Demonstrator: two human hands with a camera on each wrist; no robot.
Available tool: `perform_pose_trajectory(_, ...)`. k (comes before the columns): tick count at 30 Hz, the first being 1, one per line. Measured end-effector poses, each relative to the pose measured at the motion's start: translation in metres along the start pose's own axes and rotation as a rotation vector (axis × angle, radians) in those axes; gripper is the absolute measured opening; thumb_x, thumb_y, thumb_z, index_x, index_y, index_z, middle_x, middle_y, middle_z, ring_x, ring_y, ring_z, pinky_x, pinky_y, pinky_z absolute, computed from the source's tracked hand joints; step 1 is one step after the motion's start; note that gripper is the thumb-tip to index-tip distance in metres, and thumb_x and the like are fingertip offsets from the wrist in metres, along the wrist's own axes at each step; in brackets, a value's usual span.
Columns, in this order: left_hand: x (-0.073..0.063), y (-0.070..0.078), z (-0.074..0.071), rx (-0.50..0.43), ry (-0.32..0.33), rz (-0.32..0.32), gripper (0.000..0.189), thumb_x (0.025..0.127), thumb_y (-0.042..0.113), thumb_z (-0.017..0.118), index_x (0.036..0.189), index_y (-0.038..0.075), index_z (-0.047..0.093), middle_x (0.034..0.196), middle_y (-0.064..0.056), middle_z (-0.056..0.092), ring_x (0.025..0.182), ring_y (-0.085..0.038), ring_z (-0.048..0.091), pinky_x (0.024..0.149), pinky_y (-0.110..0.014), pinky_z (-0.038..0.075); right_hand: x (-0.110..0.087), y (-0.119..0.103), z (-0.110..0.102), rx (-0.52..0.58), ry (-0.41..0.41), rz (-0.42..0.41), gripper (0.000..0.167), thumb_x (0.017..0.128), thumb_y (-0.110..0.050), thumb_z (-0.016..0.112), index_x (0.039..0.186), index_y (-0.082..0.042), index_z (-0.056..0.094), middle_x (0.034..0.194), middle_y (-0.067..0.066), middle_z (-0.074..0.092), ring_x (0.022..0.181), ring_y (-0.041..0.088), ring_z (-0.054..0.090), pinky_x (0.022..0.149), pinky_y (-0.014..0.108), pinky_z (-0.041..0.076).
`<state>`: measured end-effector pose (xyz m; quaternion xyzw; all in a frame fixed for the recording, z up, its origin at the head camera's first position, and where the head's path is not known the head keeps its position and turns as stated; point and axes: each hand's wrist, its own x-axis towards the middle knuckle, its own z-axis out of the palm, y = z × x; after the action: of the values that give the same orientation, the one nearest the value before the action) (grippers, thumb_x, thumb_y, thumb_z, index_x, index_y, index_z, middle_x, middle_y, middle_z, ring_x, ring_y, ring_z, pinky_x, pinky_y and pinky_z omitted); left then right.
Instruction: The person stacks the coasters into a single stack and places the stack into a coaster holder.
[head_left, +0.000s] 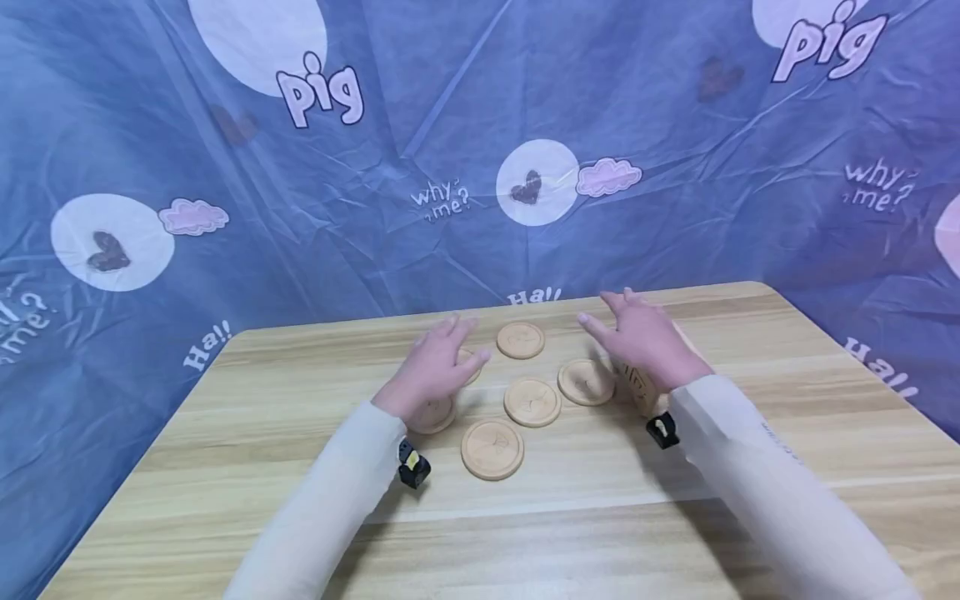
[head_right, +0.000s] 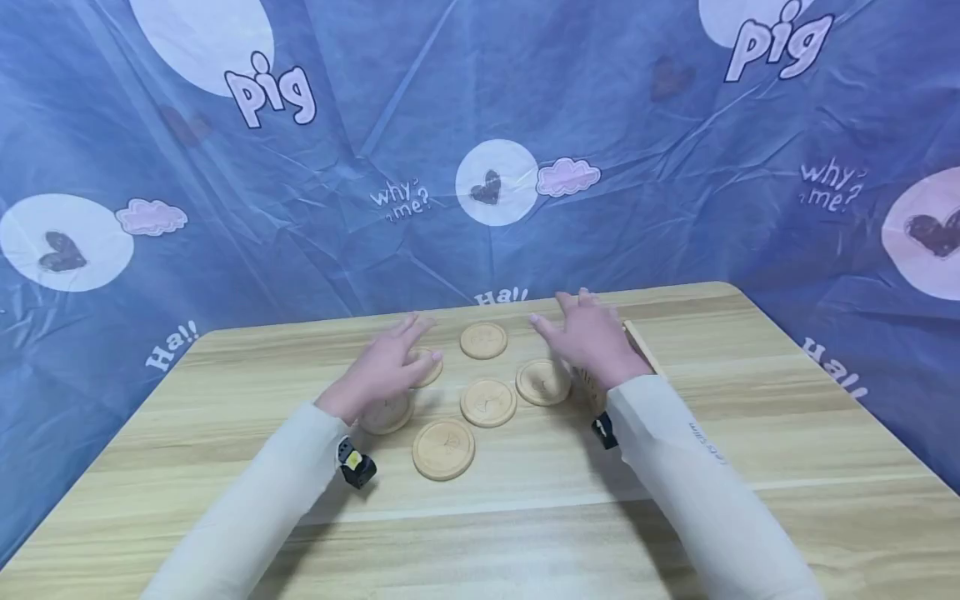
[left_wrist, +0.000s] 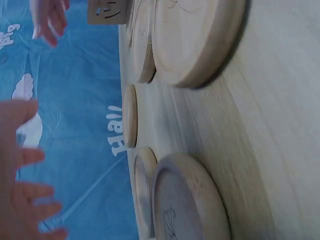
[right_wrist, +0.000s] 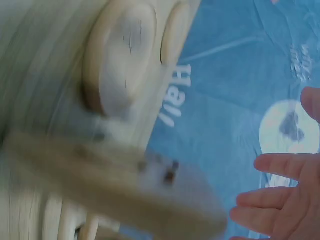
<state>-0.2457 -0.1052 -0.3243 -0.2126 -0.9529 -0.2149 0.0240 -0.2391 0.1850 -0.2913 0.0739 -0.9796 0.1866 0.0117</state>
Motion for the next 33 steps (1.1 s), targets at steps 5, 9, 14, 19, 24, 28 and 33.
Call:
perform_pose_trajectory(5, -0.009, -0.014, -0.008, -0.203, -0.056, 0.072, 0.057, 0.091, 0.041, 0.053, 0.142, 0.020, 0.038, 0.148, -0.008, 0.033, 0.137, -0.030, 0.027, 0.110, -0.051, 0.023, -0.008, 0.016, -0.014, 0.061, 0.006, 0.010, 0.084, 0.091, -0.063, 0.028, 0.143, 0.003, 0.024, 0.142, 0.032, 0.029, 0.129, 0.050, 0.027, 0.104, 0.063, 0.023)
perform_pose_trajectory(9, -0.017, -0.027, -0.014, -0.274, -0.079, 0.032, 0.051, 0.088, 0.035, 0.061, 0.135, 0.019, 0.048, 0.140, -0.006, 0.045, 0.129, -0.030, 0.040, 0.105, -0.050, 0.033, -0.013, 0.030, -0.022, 0.094, -0.013, 0.022, 0.082, 0.092, -0.062, 0.027, 0.144, 0.001, 0.023, 0.139, 0.034, 0.032, 0.124, 0.052, 0.033, 0.100, 0.065, 0.026)
perform_pose_trajectory(14, -0.027, -0.042, -0.019, -0.351, -0.116, 0.035, 0.049, 0.085, 0.026, 0.066, 0.129, 0.009, 0.054, 0.133, -0.007, 0.053, 0.122, -0.029, 0.048, 0.104, -0.044, 0.037, -0.019, 0.045, -0.028, 0.106, -0.047, 0.035, 0.081, 0.091, -0.064, 0.025, 0.144, -0.003, 0.027, 0.136, 0.035, 0.036, 0.119, 0.054, 0.037, 0.094, 0.069, 0.029)
perform_pose_trajectory(19, -0.036, -0.052, -0.019, -0.405, -0.165, 0.063, 0.051, 0.082, 0.024, 0.070, 0.128, 0.008, 0.055, 0.132, -0.008, 0.054, 0.122, -0.031, 0.048, 0.105, -0.043, 0.036, -0.023, 0.061, -0.030, 0.090, -0.051, 0.054, 0.077, 0.092, -0.062, 0.025, 0.142, -0.004, 0.032, 0.137, 0.035, 0.033, 0.120, 0.057, 0.032, 0.092, 0.071, 0.028)
perform_pose_trajectory(24, -0.042, -0.059, -0.018, -0.393, -0.193, 0.090, 0.054, 0.080, 0.023, 0.072, 0.129, 0.011, 0.053, 0.136, -0.008, 0.049, 0.127, -0.033, 0.042, 0.108, -0.046, 0.031, -0.027, 0.076, -0.030, 0.104, -0.032, 0.052, 0.071, 0.094, -0.057, 0.028, 0.141, -0.003, 0.035, 0.139, 0.034, 0.033, 0.122, 0.056, 0.029, 0.095, 0.070, 0.026)
perform_pose_trajectory(28, -0.045, -0.063, -0.018, -0.374, -0.206, 0.085, 0.059, 0.079, 0.026, 0.073, 0.132, 0.012, 0.051, 0.138, -0.009, 0.047, 0.128, -0.038, 0.039, 0.107, -0.050, 0.030, -0.030, 0.088, -0.028, 0.143, -0.028, 0.042, 0.069, 0.095, -0.055, 0.030, 0.140, -0.002, 0.036, 0.138, 0.034, 0.032, 0.123, 0.056, 0.028, 0.095, 0.070, 0.025)
perform_pose_trajectory(33, -0.048, -0.067, -0.016, -0.375, -0.229, 0.073, 0.063, 0.076, 0.027, 0.076, 0.132, 0.015, 0.051, 0.139, -0.010, 0.046, 0.126, -0.041, 0.040, 0.106, -0.052, 0.030, -0.035, 0.098, -0.022, 0.232, -0.016, 0.045, 0.067, 0.095, -0.052, 0.034, 0.138, -0.001, 0.039, 0.137, 0.034, 0.035, 0.123, 0.055, 0.031, 0.096, 0.067, 0.027)
